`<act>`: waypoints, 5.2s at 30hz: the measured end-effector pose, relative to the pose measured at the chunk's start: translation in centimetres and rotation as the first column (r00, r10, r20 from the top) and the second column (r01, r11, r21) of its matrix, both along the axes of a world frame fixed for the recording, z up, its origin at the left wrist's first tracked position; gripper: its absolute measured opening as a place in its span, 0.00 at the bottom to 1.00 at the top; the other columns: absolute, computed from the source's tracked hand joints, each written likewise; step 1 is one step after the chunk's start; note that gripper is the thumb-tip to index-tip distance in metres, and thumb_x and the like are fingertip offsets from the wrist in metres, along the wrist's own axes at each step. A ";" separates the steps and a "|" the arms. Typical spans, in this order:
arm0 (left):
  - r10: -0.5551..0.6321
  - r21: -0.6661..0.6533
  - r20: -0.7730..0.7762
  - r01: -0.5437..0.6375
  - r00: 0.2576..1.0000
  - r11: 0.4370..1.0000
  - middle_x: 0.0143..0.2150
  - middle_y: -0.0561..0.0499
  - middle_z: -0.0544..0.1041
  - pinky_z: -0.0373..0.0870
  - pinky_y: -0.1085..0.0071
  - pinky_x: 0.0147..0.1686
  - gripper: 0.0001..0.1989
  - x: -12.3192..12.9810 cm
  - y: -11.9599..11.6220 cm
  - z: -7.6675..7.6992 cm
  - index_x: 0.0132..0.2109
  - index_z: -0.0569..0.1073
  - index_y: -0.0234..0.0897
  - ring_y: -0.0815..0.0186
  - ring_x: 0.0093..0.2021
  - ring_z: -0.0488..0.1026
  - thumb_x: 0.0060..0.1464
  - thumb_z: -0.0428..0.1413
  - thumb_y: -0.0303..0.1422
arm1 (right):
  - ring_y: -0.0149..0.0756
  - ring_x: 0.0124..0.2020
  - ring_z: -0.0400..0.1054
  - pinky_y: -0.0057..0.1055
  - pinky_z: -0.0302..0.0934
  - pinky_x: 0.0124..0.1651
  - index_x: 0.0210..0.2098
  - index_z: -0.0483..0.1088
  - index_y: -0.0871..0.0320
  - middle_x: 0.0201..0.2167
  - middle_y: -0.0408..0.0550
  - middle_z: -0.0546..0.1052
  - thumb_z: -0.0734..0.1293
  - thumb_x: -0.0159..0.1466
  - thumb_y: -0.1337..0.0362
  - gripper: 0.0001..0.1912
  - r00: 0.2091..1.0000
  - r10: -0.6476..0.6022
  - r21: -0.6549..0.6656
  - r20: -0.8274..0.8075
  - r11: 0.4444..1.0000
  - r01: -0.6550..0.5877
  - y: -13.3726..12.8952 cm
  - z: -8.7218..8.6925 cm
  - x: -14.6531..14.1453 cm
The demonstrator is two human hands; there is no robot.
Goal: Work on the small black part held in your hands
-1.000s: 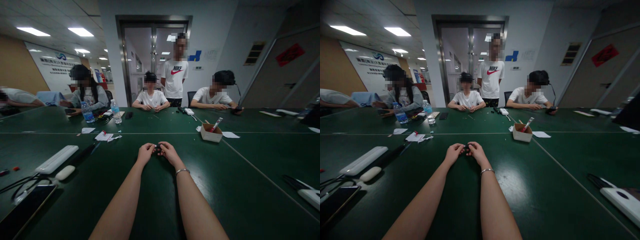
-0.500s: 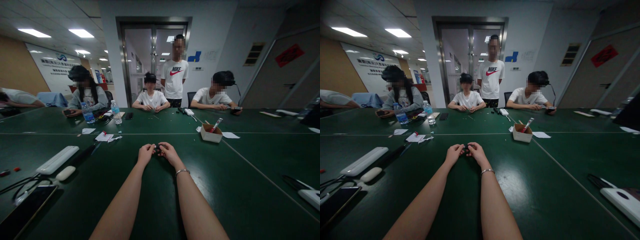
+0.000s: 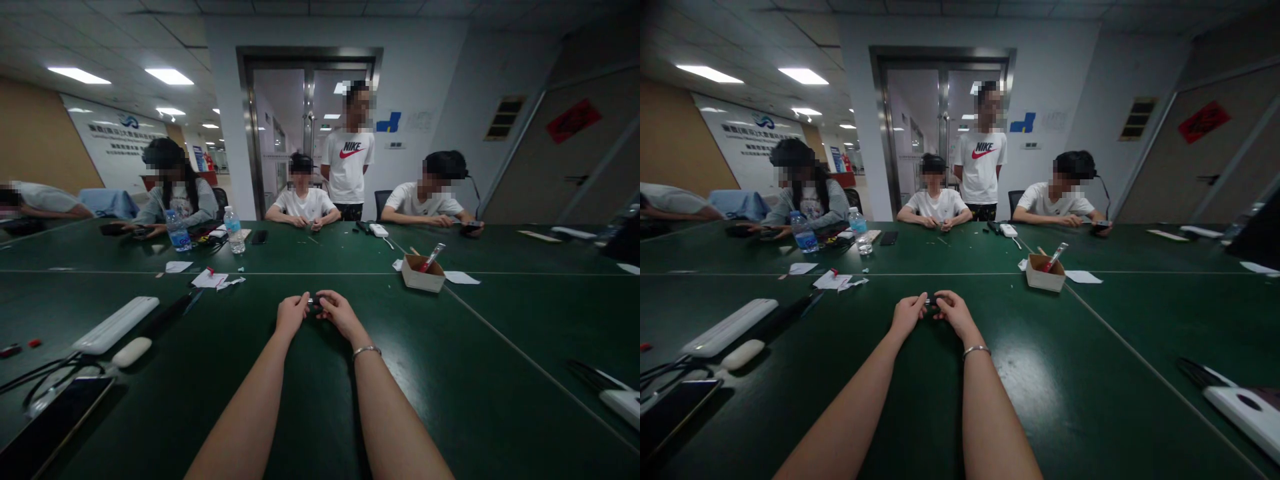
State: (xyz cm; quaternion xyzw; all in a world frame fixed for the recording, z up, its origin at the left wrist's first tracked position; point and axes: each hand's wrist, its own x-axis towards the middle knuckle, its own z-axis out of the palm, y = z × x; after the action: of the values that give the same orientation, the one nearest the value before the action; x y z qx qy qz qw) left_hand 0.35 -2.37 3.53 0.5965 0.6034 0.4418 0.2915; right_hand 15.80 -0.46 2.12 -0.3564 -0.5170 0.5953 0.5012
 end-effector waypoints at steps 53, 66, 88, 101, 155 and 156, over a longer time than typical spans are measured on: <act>-0.272 0.217 0.214 0.226 0.938 0.950 0.40 0.47 0.77 0.68 0.67 0.45 0.11 -0.3 0.5 -0.5 0.39 0.73 0.36 0.64 0.41 0.74 0.50 0.57 0.36 | 0.22 0.13 0.57 0.28 0.69 0.25 0.33 0.72 0.61 0.14 0.39 0.68 0.73 0.51 0.52 0.19 0.994 -0.074 -0.089 -0.080 0.994 0.066 -0.1 0.3 -0.2; -0.249 0.186 0.240 0.207 0.938 0.960 0.39 0.46 0.78 0.69 0.66 0.44 0.12 -0.2 0.8 -0.8 0.40 0.75 0.35 0.63 0.40 0.74 0.49 0.58 0.37 | 0.22 0.13 0.57 0.28 0.69 0.26 0.33 0.71 0.61 0.15 0.39 0.68 0.74 0.50 0.52 0.20 0.994 -0.066 -0.101 -0.091 0.993 0.056 -0.3 0.6 -0.2; 0.000 0.011 0.052 0.000 0.999 1.000 0.20 0.52 0.70 0.58 0.72 0.26 0.27 -0.6 0.8 -0.6 0.23 0.71 0.35 0.68 0.23 0.66 0.50 0.47 0.55 | 0.23 0.19 0.63 0.27 0.65 0.26 0.41 0.71 0.57 0.26 0.39 0.72 0.73 0.50 0.57 0.19 0.998 0.052 0.039 0.022 0.998 -0.052 -0.5 0.7 -0.2; 0.013 -0.052 0.072 -0.010 0.997 0.999 0.17 0.53 0.67 0.57 0.72 0.25 0.26 -0.5 0.5 -0.1 0.20 0.69 0.36 0.69 0.20 0.63 0.52 0.47 0.52 | 0.23 0.20 0.62 0.27 0.65 0.28 0.40 0.72 0.57 0.25 0.37 0.69 0.73 0.51 0.58 0.18 0.996 0.082 0.063 0.037 0.994 -0.084 -0.7 0.9 -0.2; -0.183 0.094 0.258 0.164 0.949 0.982 0.36 0.49 0.75 0.66 0.72 0.34 0.12 0.0 1.1 -1.3 0.43 0.73 0.37 0.67 0.35 0.71 0.54 0.52 0.37 | 0.26 0.17 0.61 0.29 0.65 0.28 0.33 0.72 0.60 0.14 0.37 0.68 0.74 0.48 0.52 0.20 0.996 -0.021 -0.088 -0.089 0.996 0.013 -0.6 0.9 -0.2; -0.183 0.075 0.259 0.169 0.948 0.983 0.34 0.49 0.75 0.66 0.72 0.32 0.13 -0.1 1.1 -1.3 0.43 0.73 0.37 0.67 0.33 0.71 0.55 0.51 0.39 | 0.26 0.17 0.62 0.29 0.65 0.28 0.33 0.72 0.60 0.14 0.37 0.68 0.74 0.48 0.51 0.21 0.996 -0.022 -0.089 -0.084 0.996 0.015 -0.6 0.9 -0.2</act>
State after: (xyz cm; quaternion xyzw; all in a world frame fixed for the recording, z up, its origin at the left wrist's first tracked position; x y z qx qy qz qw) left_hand 0.29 -1.25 2.24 0.5909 0.4916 0.5053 0.3922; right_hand 15.64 -1.06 3.04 -0.3574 -0.4651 0.6276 0.5119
